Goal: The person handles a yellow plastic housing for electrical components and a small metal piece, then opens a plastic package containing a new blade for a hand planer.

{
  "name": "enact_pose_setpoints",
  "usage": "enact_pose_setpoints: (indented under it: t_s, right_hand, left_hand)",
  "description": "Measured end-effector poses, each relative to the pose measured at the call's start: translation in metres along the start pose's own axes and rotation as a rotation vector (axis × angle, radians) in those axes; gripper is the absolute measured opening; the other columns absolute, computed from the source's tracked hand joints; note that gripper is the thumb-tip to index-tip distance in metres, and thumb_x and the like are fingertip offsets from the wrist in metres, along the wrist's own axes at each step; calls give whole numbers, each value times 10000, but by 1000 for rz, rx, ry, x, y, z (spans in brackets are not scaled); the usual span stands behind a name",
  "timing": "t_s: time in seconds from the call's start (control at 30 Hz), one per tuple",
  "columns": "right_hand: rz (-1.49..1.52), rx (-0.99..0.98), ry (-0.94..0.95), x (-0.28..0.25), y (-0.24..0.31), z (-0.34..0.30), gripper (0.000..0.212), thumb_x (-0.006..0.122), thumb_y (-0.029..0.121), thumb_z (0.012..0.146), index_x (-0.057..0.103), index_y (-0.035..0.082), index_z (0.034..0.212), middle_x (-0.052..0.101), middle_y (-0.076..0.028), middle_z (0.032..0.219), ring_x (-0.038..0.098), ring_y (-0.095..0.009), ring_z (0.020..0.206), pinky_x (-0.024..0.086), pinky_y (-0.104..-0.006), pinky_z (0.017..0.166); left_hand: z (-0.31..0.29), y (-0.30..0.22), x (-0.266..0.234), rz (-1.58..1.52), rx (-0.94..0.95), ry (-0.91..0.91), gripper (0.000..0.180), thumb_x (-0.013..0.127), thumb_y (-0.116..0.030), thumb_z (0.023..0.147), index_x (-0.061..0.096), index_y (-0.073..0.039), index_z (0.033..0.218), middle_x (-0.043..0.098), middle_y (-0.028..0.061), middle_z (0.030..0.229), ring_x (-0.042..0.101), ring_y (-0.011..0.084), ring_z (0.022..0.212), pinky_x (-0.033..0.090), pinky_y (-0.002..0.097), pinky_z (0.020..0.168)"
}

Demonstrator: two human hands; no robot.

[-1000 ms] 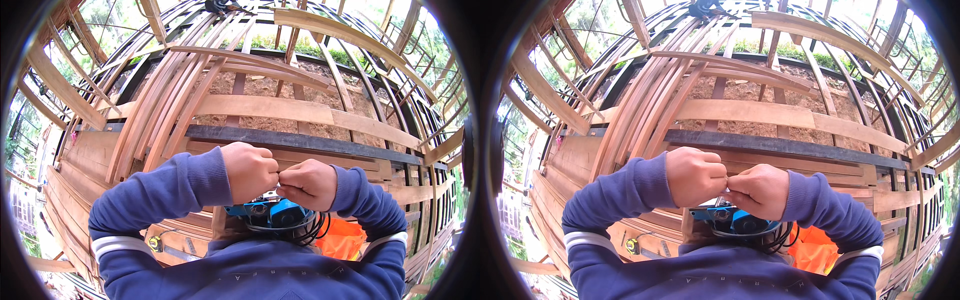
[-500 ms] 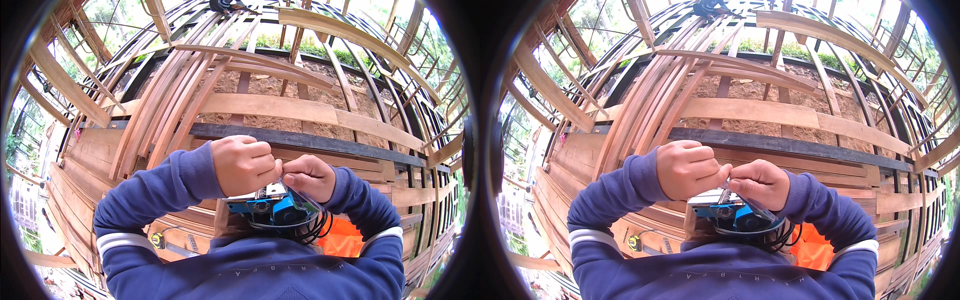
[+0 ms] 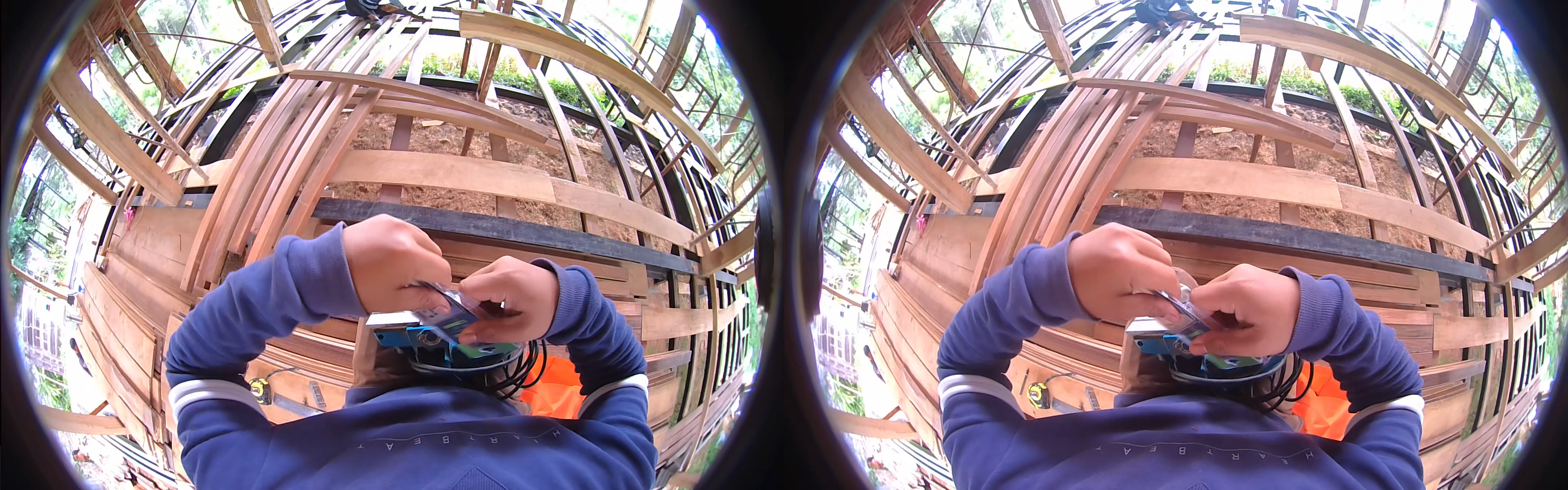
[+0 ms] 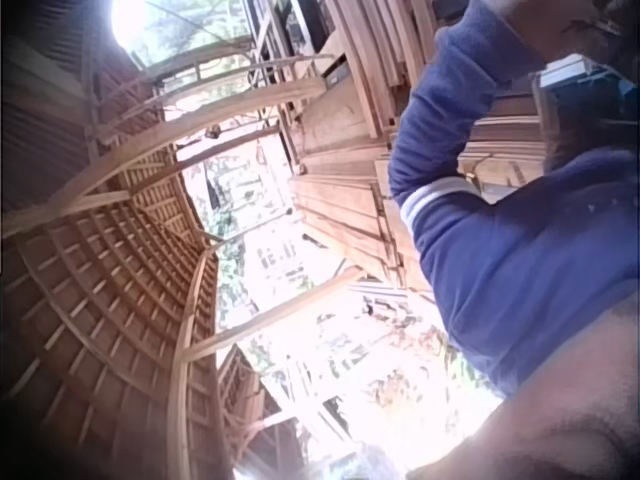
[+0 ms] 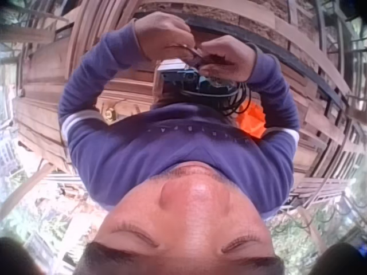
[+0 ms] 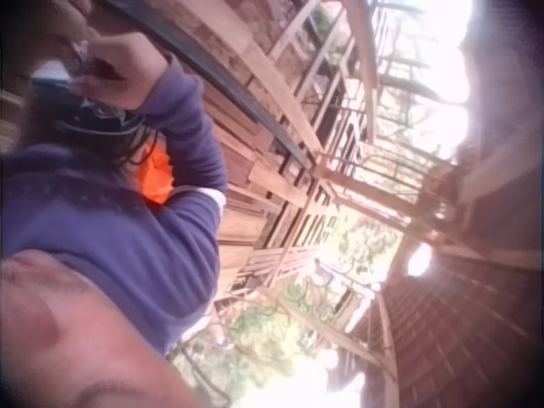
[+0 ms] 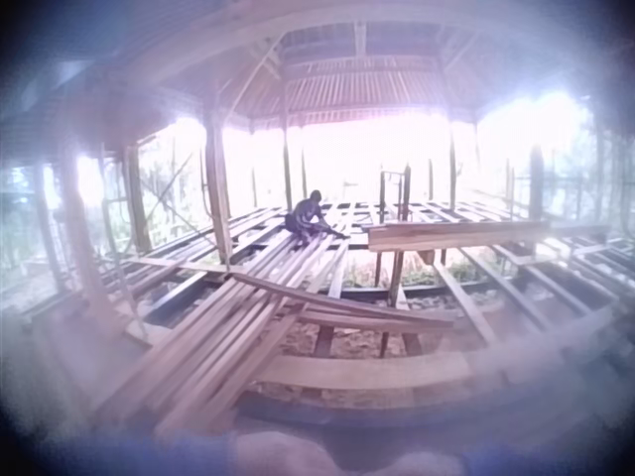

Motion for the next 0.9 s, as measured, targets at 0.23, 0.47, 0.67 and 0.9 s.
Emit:
enact_pose_setpoints:
  t_s: [0.23, 0.47, 0.67, 0.9]
  right_hand:
    - [-112, 100, -334, 6, -7, -11, 95, 659, 57, 857, 588, -6, 850, 540, -160, 663, 546, -348, 580, 435, -391, 538]
    - [-69, 58, -314, 14, -4, -14, 181, 702, 125, 830, 581, 2, 883, 550, -107, 679, 558, -253, 574, 438, -347, 540]
    - [-145, -168, -639, 12, 5, -39, 317, 521, 53, 805, 568, -35, 1106, 614, -181, 963, 629, -322, 851, 528, -372, 799]
    - [-362, -535, -494, 21, 22, -28, 247, 683, 121, 794, 675, -14, 1002, 666, -141, 1026, 634, -356, 995, 486, -501, 921]
  left_hand:
    - [-8, 29, 18, -582, -397, -289, 258, 736, -256, 879, 691, -4, 847, 613, -12, 672, 495, 53, 611, 425, 245, 547]
    - [-10, 38, 42, -822, -529, -367, 272, 702, -269, 911, 651, -9, 847, 591, -26, 692, 503, 21, 658, 415, 208, 567]
    - [-19, 56, 61, -1145, -532, -544, 227, 657, -253, 949, 599, -50, 864, 558, -53, 719, 507, 9, 681, 414, 192, 603]
    - [11, 49, 88, -1237, -497, -529, 268, 564, -244, 1002, 576, -79, 791, 549, -55, 704, 493, 22, 668, 404, 199, 615]
Point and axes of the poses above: each hand's wrist, its own z-axis towards the middle knuckle, its own x-axis out of the palm, y = z × x, the point moved 4 cm from there along z, towards the middle knuckle
